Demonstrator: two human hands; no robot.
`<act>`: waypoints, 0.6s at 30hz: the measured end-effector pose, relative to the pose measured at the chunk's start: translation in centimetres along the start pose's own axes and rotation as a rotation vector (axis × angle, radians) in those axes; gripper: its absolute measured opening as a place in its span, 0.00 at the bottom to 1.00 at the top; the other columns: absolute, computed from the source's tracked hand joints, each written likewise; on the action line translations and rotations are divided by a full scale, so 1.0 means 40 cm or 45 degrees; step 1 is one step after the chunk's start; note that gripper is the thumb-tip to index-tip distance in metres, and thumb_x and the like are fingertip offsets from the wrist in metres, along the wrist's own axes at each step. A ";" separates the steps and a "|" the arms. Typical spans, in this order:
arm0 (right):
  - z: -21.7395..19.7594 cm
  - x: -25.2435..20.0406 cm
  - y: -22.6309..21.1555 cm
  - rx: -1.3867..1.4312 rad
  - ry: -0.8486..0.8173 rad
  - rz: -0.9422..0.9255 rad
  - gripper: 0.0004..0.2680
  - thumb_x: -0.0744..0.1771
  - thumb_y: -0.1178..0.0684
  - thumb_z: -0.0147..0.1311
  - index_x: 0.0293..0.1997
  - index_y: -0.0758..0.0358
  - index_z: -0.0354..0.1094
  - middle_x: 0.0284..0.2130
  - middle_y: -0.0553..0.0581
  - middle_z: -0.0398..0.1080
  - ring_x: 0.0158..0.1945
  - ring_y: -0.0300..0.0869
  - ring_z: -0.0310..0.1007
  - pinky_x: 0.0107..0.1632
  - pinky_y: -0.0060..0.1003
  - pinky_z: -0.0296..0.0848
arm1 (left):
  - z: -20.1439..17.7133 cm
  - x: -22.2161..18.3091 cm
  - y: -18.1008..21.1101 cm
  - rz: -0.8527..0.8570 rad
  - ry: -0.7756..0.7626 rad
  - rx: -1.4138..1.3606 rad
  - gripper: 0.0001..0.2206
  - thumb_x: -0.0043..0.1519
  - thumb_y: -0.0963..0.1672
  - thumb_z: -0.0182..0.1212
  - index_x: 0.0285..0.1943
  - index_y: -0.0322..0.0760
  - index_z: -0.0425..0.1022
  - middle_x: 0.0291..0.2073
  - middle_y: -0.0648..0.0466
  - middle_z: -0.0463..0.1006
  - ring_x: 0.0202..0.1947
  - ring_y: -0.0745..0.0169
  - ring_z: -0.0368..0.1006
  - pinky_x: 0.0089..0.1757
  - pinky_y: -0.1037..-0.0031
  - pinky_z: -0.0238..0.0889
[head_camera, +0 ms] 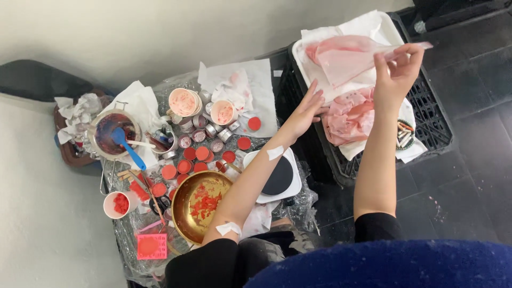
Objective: The recorder mixes red wax flakes into a gold bowl and organizes small red containers on a workspace.
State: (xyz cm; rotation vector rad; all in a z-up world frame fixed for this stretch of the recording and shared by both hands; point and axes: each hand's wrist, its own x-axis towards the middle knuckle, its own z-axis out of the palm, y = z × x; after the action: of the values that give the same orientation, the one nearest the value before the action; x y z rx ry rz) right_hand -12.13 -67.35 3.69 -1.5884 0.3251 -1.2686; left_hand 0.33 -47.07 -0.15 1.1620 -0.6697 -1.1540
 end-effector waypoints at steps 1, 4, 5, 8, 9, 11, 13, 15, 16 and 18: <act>0.013 0.015 -0.002 0.001 -0.007 -0.004 0.16 0.73 0.73 0.61 0.55 0.61 0.54 0.46 0.51 0.64 0.47 0.34 0.69 0.49 0.26 0.69 | -0.008 0.012 -0.020 0.007 0.004 -0.003 0.34 0.68 0.53 0.46 0.83 0.55 0.35 0.78 0.51 0.51 0.64 0.54 0.70 0.54 0.66 0.60; 0.047 0.072 -0.015 0.101 0.000 -0.108 0.16 0.73 0.74 0.62 0.54 0.61 0.56 0.44 0.50 0.63 0.47 0.34 0.66 0.55 0.30 0.72 | -0.024 0.034 -0.053 0.167 -0.048 0.041 0.33 0.73 0.52 0.45 0.85 0.58 0.34 0.81 0.48 0.48 0.70 0.61 0.61 0.59 0.66 0.56; 0.056 0.097 -0.022 0.174 0.004 -0.154 0.15 0.73 0.74 0.62 0.54 0.62 0.56 0.43 0.51 0.63 0.47 0.35 0.66 0.54 0.31 0.72 | -0.026 0.031 -0.048 0.150 -0.015 0.023 0.33 0.71 0.52 0.45 0.85 0.55 0.35 0.80 0.48 0.49 0.67 0.58 0.65 0.59 0.66 0.57; 0.113 0.151 -0.118 0.357 -0.042 -0.207 0.14 0.72 0.72 0.60 0.54 0.61 0.56 0.41 0.53 0.65 0.44 0.36 0.66 0.50 0.30 0.69 | -0.044 0.013 -0.044 0.100 0.080 -0.046 0.34 0.70 0.54 0.45 0.84 0.49 0.37 0.77 0.46 0.55 0.63 0.55 0.70 0.58 0.65 0.58; 0.136 0.165 -0.164 0.463 -0.081 -0.211 0.13 0.72 0.71 0.58 0.53 0.61 0.56 0.41 0.54 0.66 0.42 0.36 0.67 0.47 0.28 0.67 | -0.053 0.004 -0.043 0.060 0.134 -0.095 0.35 0.69 0.55 0.44 0.83 0.45 0.38 0.76 0.44 0.59 0.62 0.55 0.70 0.57 0.64 0.59; 0.173 0.152 -0.250 0.555 -0.156 -0.163 0.12 0.71 0.70 0.57 0.52 0.60 0.56 0.41 0.55 0.68 0.42 0.36 0.68 0.45 0.27 0.67 | -0.068 -0.041 -0.009 0.024 0.177 -0.191 0.36 0.68 0.57 0.42 0.83 0.44 0.40 0.76 0.46 0.57 0.62 0.54 0.70 0.57 0.65 0.58; 0.226 0.111 -0.346 0.646 -0.237 -0.111 0.12 0.70 0.68 0.55 0.51 0.59 0.55 0.42 0.56 0.70 0.42 0.36 0.69 0.44 0.27 0.67 | -0.094 -0.089 0.008 -0.011 0.224 -0.293 0.36 0.67 0.59 0.40 0.82 0.43 0.42 0.75 0.48 0.56 0.62 0.54 0.70 0.57 0.65 0.58; 0.298 0.040 -0.451 0.794 -0.415 -0.038 0.11 0.68 0.64 0.55 0.48 0.57 0.55 0.43 0.56 0.71 0.43 0.37 0.74 0.44 0.30 0.72 | -0.131 -0.147 0.006 0.069 0.145 -0.350 0.36 0.68 0.60 0.39 0.82 0.41 0.50 0.75 0.49 0.61 0.65 0.54 0.67 0.60 0.65 0.55; 0.349 -0.012 -0.518 0.803 -0.435 -0.030 0.11 0.68 0.64 0.55 0.48 0.57 0.55 0.43 0.56 0.71 0.43 0.37 0.74 0.44 0.30 0.72 | -0.154 -0.171 -0.007 0.078 0.165 -0.359 0.36 0.68 0.60 0.39 0.82 0.41 0.50 0.75 0.49 0.61 0.65 0.54 0.67 0.60 0.65 0.55; 0.451 -0.125 -0.657 1.087 -0.585 0.122 0.12 0.66 0.61 0.58 0.46 0.57 0.55 0.41 0.54 0.71 0.42 0.37 0.77 0.56 0.46 0.72 | -0.204 -0.231 -0.033 0.009 0.240 -0.563 0.35 0.71 0.61 0.41 0.81 0.39 0.51 0.73 0.50 0.62 0.70 0.52 0.63 0.66 0.61 0.54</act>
State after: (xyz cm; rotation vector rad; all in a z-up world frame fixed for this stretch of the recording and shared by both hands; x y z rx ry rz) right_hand -8.63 -42.66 24.17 -1.0438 -0.3900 -0.7615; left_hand 4.15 -35.52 -2.64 0.8744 -0.2543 -1.1005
